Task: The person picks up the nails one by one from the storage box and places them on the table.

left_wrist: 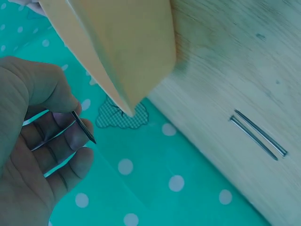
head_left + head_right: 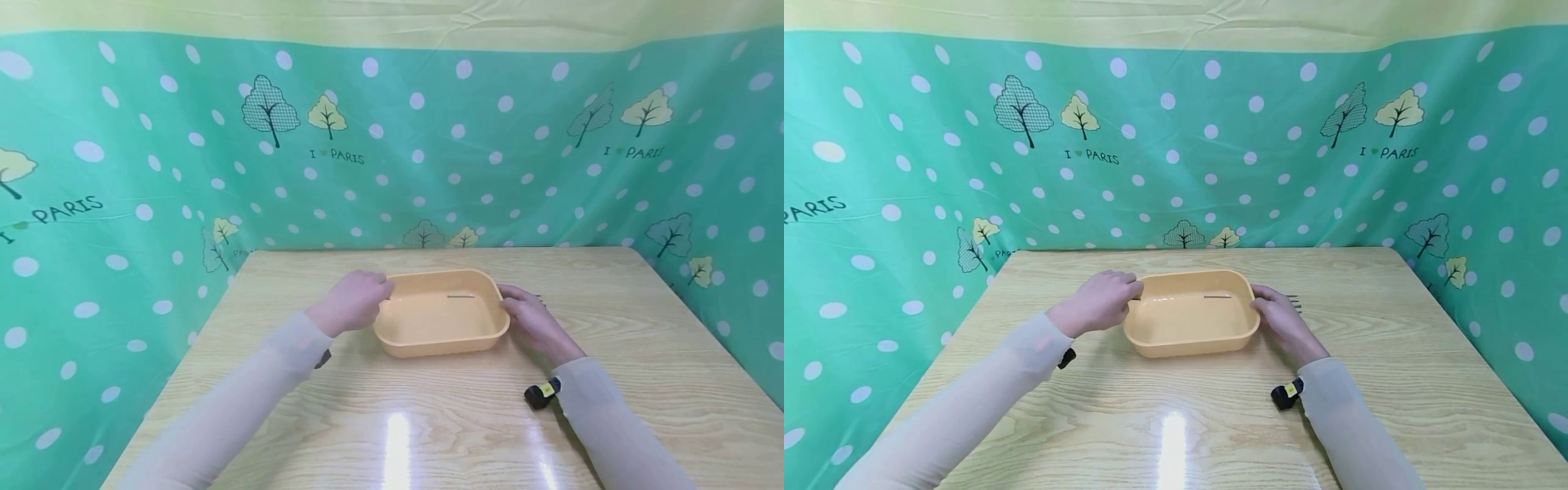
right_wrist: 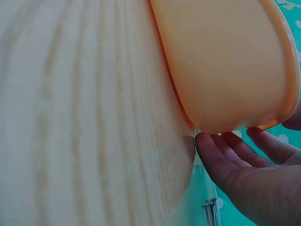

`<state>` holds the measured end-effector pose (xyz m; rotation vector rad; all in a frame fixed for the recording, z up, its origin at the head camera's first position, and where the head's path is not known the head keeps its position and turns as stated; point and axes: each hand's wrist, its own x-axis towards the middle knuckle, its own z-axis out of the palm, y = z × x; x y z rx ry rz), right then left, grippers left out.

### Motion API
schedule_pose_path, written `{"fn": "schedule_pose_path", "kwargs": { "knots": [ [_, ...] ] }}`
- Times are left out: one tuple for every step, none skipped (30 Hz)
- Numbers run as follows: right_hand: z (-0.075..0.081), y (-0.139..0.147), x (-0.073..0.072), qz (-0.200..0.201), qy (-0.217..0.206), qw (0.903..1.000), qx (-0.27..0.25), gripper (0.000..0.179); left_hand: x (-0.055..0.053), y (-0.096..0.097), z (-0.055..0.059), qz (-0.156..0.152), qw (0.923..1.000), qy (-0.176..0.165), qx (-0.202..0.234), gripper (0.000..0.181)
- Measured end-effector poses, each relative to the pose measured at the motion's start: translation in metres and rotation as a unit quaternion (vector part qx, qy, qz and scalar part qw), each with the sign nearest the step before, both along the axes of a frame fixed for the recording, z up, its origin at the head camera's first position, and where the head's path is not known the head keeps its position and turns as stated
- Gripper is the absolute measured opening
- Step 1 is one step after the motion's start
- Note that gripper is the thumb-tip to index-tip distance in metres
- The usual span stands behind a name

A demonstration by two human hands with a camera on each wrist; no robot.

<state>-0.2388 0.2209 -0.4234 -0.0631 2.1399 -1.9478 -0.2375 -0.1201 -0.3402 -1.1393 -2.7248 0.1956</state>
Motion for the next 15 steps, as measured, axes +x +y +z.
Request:
{"fn": "schedule_pose_path", "kwargs": {
  "knots": [
    [0.0, 0.0, 0.0, 0.0, 0.0, 1.0, 0.0, 0.056, 0.0, -0.002, 0.0, 0.003, 1.0, -0.002, 0.001, 0.023],
    [0.0, 0.0, 0.0, 0.001, 0.0, 1.0, -0.001, 0.056, 0.0, -0.004, 0.0, 0.005, 1.0, -0.001, 0.001, 0.022],
    [0.0, 0.0, 0.0, 0.002, 0.001, 1.0, -0.002, 0.056, 0.0, -0.006, -0.001, 0.008, 1.0, 0.0, 0.001, 0.022],
    [-0.001, 0.0, 0.0, 0.003, 0.002, 1.0, -0.004, 0.056, -0.001, -0.008, -0.001, 0.009, 0.9999, 0.0, 0.004, 0.021],
    [-0.001, 0.0, 0.0, 0.003, 0.003, 1.0, -0.006, 0.056, -0.001, -0.01, -0.002, 0.009, 0.9999, 0.0, 0.009, 0.021],
    [-0.001, 0.0, 0.0, 0.003, 0.002, 1.0, -0.007, 0.056, -0.001, -0.013, -0.003, 0.007, 0.9999, 0.003, 0.013, 0.02],
    [0.0, 0.0, 0.0, 0.003, 0.002, 1.0, -0.009, 0.056, -0.002, -0.015, -0.004, 0.008, 0.9998, 0.003, 0.017, 0.019],
    [0.0, 0.0, 0.0, 0.005, 0.002, 0.9999, -0.011, 0.056, -0.002, -0.018, -0.005, 0.008, 0.9998, 0.005, 0.019, 0.019],
    [0.0, 0.0, 0.0, 0.006, 0.002, 0.9999, -0.011, 0.056, -0.002, -0.021, -0.006, 0.009, 0.9997, 0.005, 0.022, 0.02],
    [0.0, 0.0, 0.0, 0.006, 0.003, 0.9999, -0.009, 0.056, -0.002, -0.023, -0.007, 0.01, 0.9996, 0.004, 0.025, 0.02],
    [0.001, 0.0, 0.0, 0.006, 0.002, 0.9999, -0.009, 0.056, -0.002, -0.026, -0.007, 0.012, 0.9996, 0.003, 0.025, 0.021],
    [0.001, 0.0, 0.001, 0.006, 0.002, 1.0, -0.008, 0.056, -0.002, -0.029, -0.008, 0.014, 0.9996, 0.004, 0.025, 0.022],
    [0.002, 0.0, 0.001, 0.006, 0.001, 0.9999, -0.009, 0.056, -0.001, -0.031, -0.009, 0.016, 0.9995, 0.003, 0.026, 0.023],
    [0.002, 0.0, 0.001, 0.006, 0.001, 0.9999, -0.009, 0.056, -0.001, -0.034, -0.009, 0.017, 0.9995, 0.004, 0.027, 0.024],
    [0.002, 0.0, 0.001, 0.006, 0.0, 0.9999, -0.008, 0.056, -0.001, -0.037, -0.01, 0.017, 0.9994, 0.003, 0.029, 0.024]
  ]
}}
